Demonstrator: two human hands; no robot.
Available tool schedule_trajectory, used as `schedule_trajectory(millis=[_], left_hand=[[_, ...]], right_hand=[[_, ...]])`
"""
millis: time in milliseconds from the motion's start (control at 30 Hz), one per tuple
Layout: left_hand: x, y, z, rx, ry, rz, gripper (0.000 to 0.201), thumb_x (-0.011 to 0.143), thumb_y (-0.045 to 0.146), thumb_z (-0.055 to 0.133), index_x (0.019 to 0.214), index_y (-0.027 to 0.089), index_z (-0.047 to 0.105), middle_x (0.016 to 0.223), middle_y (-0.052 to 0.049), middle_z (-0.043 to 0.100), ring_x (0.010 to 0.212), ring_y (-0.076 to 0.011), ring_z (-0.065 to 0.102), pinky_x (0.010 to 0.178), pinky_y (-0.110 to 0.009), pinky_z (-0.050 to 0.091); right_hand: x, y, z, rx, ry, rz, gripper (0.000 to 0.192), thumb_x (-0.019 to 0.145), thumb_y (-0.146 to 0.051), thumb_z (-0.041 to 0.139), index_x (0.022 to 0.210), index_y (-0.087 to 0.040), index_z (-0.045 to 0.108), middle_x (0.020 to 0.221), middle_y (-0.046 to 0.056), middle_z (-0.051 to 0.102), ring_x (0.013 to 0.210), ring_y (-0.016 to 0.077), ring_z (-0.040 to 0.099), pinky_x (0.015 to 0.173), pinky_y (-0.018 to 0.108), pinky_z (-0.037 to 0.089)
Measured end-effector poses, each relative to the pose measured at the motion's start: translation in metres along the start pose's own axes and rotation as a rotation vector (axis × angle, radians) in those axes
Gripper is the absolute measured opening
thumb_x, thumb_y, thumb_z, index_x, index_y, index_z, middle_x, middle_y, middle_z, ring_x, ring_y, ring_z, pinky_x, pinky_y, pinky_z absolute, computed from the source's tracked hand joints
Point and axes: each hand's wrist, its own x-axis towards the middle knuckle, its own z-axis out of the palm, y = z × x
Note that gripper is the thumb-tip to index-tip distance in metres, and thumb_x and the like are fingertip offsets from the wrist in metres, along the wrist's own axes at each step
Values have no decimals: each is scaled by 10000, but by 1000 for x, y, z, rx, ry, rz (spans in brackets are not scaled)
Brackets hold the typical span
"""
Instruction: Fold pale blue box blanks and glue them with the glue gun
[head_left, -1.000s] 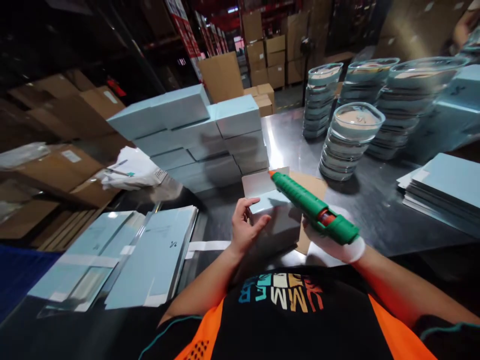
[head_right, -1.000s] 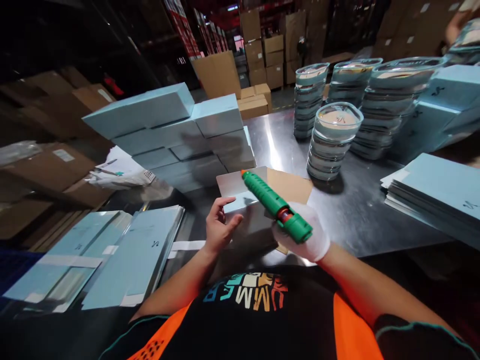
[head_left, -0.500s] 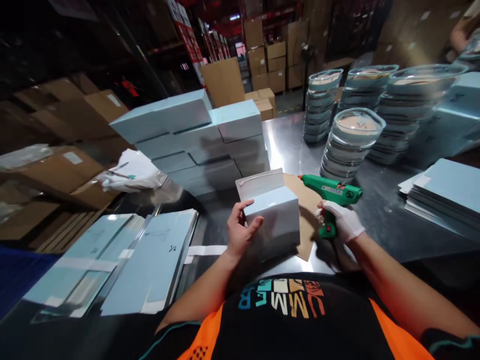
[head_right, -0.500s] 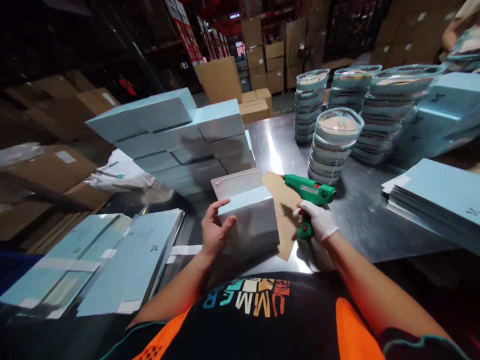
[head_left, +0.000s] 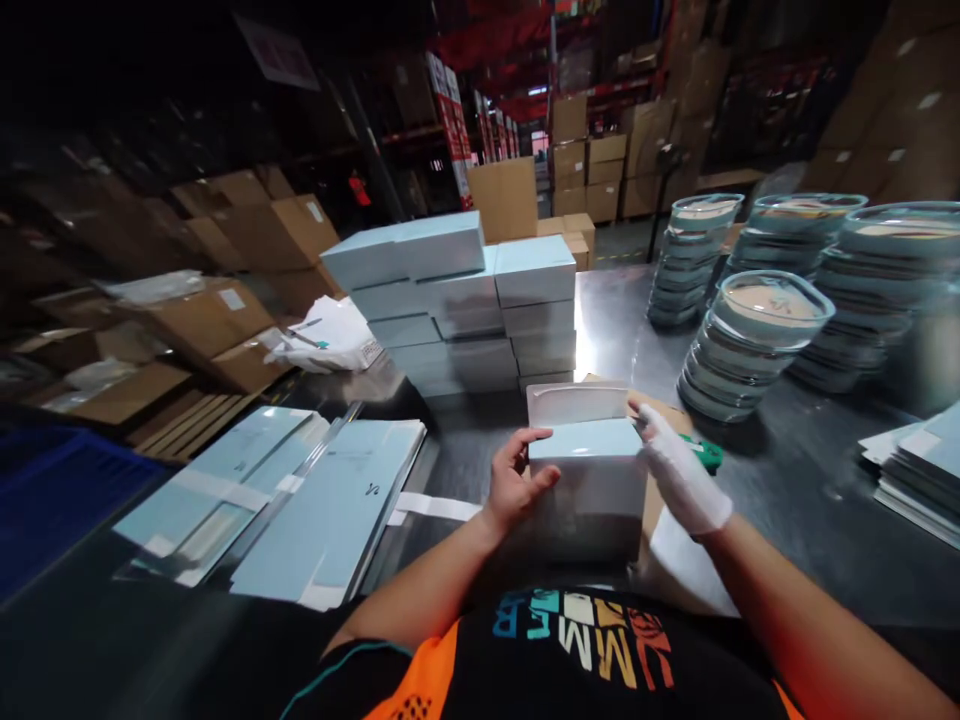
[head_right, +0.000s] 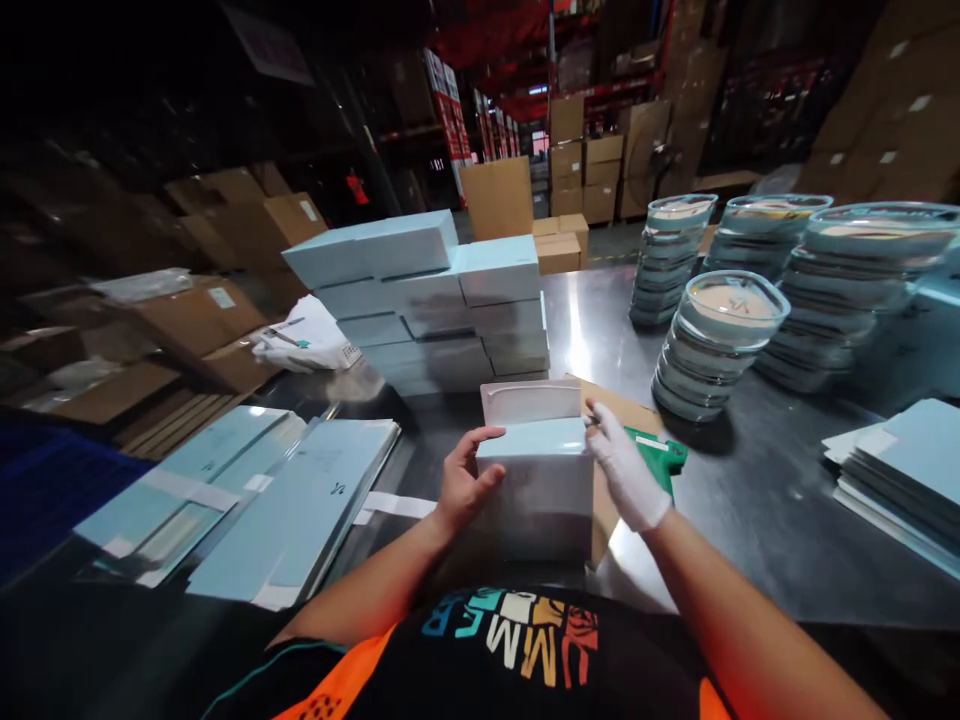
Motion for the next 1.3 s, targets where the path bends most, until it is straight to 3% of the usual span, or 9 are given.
schedule_trajectory(millis=[133, 367, 533, 633, 833, 933, 1000, 1133, 1300], left_hand=[[-4, -8, -6, 55, -59, 56, 700, 798, 808, 821, 1118, 187, 775, 1069, -135, 741, 989, -289, 722, 880, -385, 580], [3, -22, -20, -93, -14, 320, 570, 832, 592, 926, 1159, 225, 637, 1177, -106, 726, 1175, -281, 746, 991, -416, 601], [16, -13, -37, 12, -336, 517, 354, 952, 452, 857, 1231, 241, 801, 1250, -137, 755, 1272, -287, 704, 1105, -478, 580], [18, -8, -42, 27, -431, 579, 382, 1000, 452, 795, 1337, 272, 789, 1323, -145, 784, 1353, -318, 678, 1157, -546, 553], [15, -4, -37, 70, -391, 583, 257, 1039, 407, 747, 1218, 244, 834, 1219, -130, 838, 1294, -320, 733, 1098, -564, 600], [12, -3, -37, 91, -407, 573, 300, 1045, 423, 733, 1266, 237, 814, 1263, -148, 823, 1361, -332, 704, 1136, -583, 587], [11, -5, -43, 99, -349, 495, 439, 1028, 501, 740, 1381, 242, 761, 1349, -167, 789, 1438, -339, 653, 1187, -568, 555], [15, -7, -92, 186, -46, 198, 803, 979, 745, 668, 1571, 208, 588, 1573, -211, 636, 1492, -344, 603, 1257, -499, 496], [22, 2, -227, 920, 219, -153, 841, 914, 800, 588, 1428, 137, 641, 1515, -240, 655, 1465, -441, 588, 1275, -621, 430]], right_hand=[[1, -14, 23, 26, -99, -36, 443, 880, -503, 683, 1200, -198, 654, 1136, 123, 788, 1075, 303, 756, 1001, 462, 617], [-6, 26, 11, 2, -212, -390, 610, 767, -534, 953, 1216, -253, 651, 1389, 144, 718, 1317, 338, 693, 1142, 526, 561], [-21, 24, 10, -22, -312, -598, 307, 1005, -261, 764, 1303, -325, 727, 1603, 116, 618, 1499, 299, 597, 1226, 553, 516], [-25, 13, 10, -45, -370, -579, 304, 1027, -236, 728, 1305, -348, 782, 1605, 96, 623, 1488, 301, 610, 1218, 540, 538], [-28, 21, 7, -37, -381, -567, 391, 1021, -195, 704, 1350, -396, 770, 1613, 71, 624, 1493, 302, 607, 1238, 566, 519], [-39, 40, 11, -116, -299, -373, 792, 872, -328, 866, 1602, -340, 559, 1789, 163, 387, 1567, 416, 520, 1245, 641, 492], [-43, 48, 17, -132, -289, -194, 987, 776, -410, 910, 1650, -284, 469, 1689, 235, 509, 1462, 447, 621, 1166, 628, 569], [-15, 22, 18, -13, -217, 3, 759, 788, -520, 863, 1435, -250, 573, 1258, 177, 774, 1120, 371, 787, 953, 544, 678], [114, -90, 2, 225, 179, -180, 560, 776, -485, 871, 1187, -268, 559, 1014, 12, 740, 877, 199, 736, 820, 374, 647]])
